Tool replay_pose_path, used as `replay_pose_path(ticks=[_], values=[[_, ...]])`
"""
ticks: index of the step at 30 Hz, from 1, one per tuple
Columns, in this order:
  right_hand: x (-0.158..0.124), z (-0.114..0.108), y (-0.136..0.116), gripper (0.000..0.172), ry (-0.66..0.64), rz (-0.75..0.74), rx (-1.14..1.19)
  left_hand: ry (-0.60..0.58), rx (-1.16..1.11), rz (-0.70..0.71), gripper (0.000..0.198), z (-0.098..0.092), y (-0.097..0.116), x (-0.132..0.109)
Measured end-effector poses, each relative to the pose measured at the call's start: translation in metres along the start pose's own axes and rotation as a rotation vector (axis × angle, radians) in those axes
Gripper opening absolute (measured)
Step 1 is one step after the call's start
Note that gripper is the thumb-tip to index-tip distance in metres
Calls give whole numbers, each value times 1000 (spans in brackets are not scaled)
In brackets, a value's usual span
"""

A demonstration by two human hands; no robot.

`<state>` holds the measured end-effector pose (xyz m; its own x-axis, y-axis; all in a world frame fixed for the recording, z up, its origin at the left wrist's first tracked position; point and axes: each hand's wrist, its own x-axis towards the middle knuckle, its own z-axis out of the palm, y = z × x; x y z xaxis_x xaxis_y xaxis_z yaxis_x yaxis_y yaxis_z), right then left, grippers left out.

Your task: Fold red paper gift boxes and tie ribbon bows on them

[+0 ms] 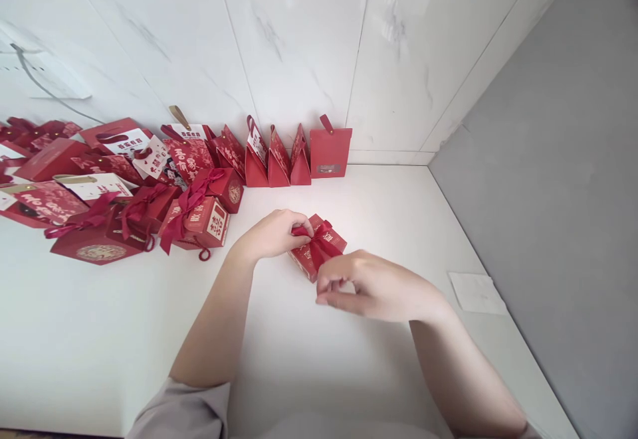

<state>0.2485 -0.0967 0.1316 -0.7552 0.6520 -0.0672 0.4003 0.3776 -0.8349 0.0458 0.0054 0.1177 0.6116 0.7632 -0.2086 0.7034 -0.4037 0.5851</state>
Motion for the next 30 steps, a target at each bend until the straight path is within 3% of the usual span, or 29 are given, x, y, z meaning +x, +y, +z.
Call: replay_pose_path(ticks=[4,10,15,24,30], values=[[-5,-12,-2,16,243,91,67,-32,-32,65,17,-1,3,-1],[-10,-23,6,19,465,198,-36,-108,-35,143,20,3,10,1],[-8,-23,24,24,425,248,-140,-140,-13,102,22,0,13,-2],[-2,-22,33,15,363,267,-116,-239,-175,-7,21,2,17,-4],[4,-18,38,25,350,332,-125,-163,-77,4,13,7,19,2]])
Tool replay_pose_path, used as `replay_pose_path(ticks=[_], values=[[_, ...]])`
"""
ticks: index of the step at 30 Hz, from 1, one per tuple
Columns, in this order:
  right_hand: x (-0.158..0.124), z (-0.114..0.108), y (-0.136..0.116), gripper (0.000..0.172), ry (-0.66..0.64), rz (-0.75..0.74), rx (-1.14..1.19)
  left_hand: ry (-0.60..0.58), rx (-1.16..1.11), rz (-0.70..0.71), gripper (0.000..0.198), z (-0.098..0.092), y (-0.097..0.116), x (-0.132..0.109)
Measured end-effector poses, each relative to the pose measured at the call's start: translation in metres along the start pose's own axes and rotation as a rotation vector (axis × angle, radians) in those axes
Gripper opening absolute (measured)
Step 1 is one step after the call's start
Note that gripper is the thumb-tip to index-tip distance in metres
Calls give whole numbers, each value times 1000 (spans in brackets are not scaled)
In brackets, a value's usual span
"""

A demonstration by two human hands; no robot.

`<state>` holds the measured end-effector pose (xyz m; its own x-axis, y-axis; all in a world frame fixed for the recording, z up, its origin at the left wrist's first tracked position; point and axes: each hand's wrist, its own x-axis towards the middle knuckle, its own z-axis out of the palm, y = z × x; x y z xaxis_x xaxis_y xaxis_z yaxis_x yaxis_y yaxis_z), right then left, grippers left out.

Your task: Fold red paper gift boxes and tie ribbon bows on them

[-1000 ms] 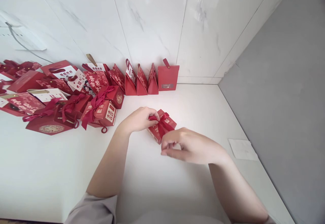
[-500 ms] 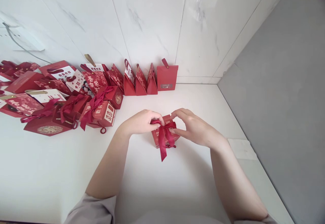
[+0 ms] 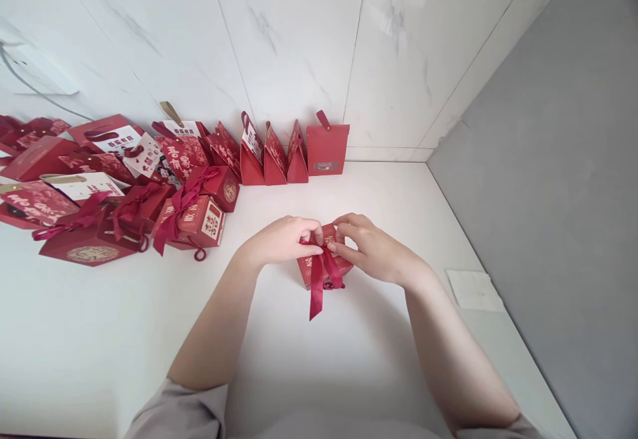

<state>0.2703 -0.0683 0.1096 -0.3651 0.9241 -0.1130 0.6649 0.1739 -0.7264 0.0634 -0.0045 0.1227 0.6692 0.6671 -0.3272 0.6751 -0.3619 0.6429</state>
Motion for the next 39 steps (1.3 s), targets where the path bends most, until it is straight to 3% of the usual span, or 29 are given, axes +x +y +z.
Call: replay_pose_path(ticks=[6,12,21,39], values=[[0,-5,2,21,-103,1,70,12,-10,28,12,0,1,1],[1,-10,5,26,-82,-15,137,-11,-11,73,12,4,4,4],[12,-9,20,23,-149,-12,223,7,1,32,12,6,6,4],[12,-10,20,21,-131,-5,238,40,136,-6,9,12,15,3]])
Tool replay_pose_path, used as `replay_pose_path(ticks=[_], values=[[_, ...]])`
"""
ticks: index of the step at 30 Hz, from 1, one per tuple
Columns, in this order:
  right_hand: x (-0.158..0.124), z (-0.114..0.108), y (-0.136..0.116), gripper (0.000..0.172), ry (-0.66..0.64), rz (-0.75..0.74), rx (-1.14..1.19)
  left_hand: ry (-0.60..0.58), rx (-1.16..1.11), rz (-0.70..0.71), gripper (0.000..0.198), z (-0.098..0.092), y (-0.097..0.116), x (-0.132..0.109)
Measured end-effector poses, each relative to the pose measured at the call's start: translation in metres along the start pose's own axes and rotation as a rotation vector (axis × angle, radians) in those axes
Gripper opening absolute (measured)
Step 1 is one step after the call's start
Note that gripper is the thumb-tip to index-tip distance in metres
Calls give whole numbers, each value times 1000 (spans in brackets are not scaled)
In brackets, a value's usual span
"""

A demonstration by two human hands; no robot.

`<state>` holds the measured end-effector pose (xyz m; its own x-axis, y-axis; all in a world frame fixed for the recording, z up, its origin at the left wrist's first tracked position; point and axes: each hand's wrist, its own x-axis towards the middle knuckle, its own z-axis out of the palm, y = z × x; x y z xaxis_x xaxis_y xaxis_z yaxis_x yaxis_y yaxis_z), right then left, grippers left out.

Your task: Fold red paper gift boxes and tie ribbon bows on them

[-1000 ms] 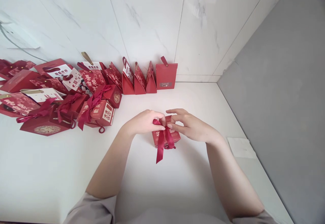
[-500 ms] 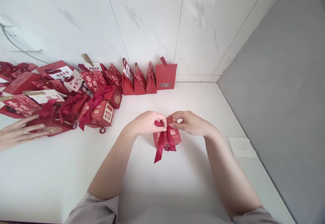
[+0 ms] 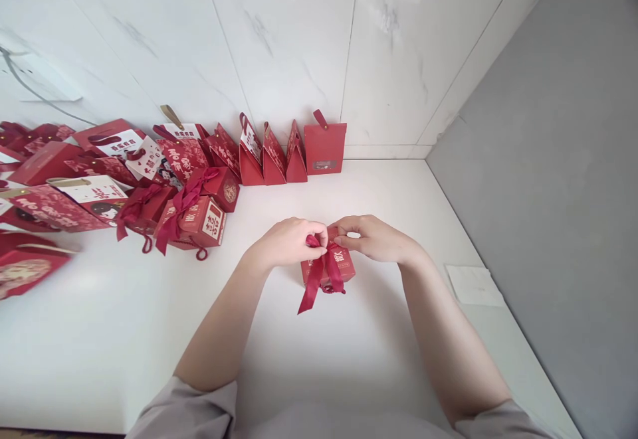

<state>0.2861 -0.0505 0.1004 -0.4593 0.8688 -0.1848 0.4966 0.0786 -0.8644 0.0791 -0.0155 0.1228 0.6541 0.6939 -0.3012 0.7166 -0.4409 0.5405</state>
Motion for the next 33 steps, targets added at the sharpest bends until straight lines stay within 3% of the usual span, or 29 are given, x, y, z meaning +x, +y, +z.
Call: replay_pose_path(ticks=[6,11,23,26,33], values=[[0,2,-2,22,32,29,-78,-19,-41,5,10,-3,-2,-2],[-2,-2,6,26,2,55,-117,-122,-247,-77,30,-15,-10,-11],[0,-1,11,30,-24,48,-135,-88,-229,-122,32,-10,-17,-6],[0,-1,10,30,-12,48,-141,-33,-233,-110,30,-9,-15,-5],[-2,-3,5,30,59,35,-123,273,-171,-81,28,-10,-5,-11]])
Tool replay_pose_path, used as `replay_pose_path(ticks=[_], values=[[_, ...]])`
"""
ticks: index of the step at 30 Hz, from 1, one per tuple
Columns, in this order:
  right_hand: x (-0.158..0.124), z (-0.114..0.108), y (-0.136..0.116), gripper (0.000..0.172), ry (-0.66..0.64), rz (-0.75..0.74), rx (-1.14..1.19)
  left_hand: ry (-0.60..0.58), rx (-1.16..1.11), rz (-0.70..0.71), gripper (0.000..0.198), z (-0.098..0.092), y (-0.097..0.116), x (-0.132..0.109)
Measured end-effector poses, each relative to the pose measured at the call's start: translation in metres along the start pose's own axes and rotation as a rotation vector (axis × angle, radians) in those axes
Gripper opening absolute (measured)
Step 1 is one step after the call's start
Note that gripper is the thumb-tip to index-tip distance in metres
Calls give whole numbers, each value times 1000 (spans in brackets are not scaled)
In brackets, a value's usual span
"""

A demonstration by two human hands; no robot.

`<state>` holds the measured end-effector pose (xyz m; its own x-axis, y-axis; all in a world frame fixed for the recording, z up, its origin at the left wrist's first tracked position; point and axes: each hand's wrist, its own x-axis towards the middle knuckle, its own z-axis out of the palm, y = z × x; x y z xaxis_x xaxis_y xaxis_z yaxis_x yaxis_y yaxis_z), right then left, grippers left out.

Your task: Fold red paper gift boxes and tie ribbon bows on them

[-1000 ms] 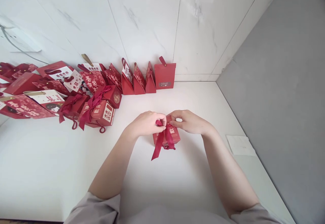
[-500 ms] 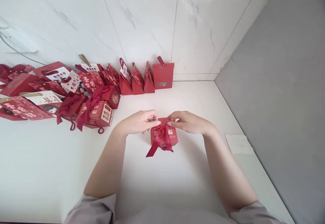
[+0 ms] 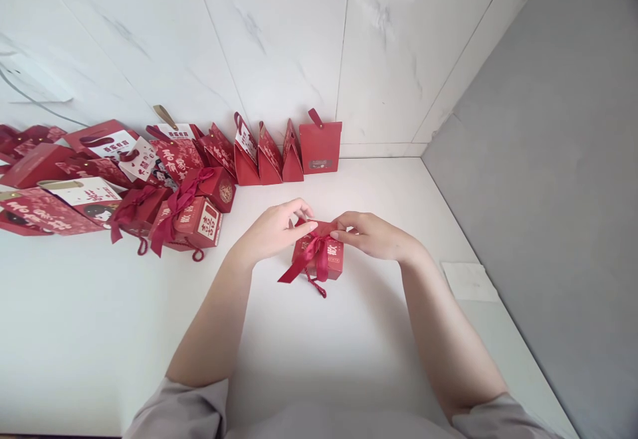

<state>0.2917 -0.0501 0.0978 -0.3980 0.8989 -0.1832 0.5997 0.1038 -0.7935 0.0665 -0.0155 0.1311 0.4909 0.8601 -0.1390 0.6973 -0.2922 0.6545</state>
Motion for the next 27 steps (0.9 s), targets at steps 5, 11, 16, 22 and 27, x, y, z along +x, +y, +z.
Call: replay_pose_path(ticks=[5,11,16,22,27], values=[[0,-1,-1,30,42,-22,27,56,217,-49,26,-7,6,-11],[3,1,3,28,-11,-22,72,-102,173,-58,20,3,9,-8],[3,1,4,28,-20,-8,72,-135,82,-40,17,13,6,-5],[2,-2,4,26,-23,0,66,-226,-80,-129,24,3,1,-8],[3,-4,4,28,-55,-15,87,-328,-119,-186,32,-1,0,-6]])
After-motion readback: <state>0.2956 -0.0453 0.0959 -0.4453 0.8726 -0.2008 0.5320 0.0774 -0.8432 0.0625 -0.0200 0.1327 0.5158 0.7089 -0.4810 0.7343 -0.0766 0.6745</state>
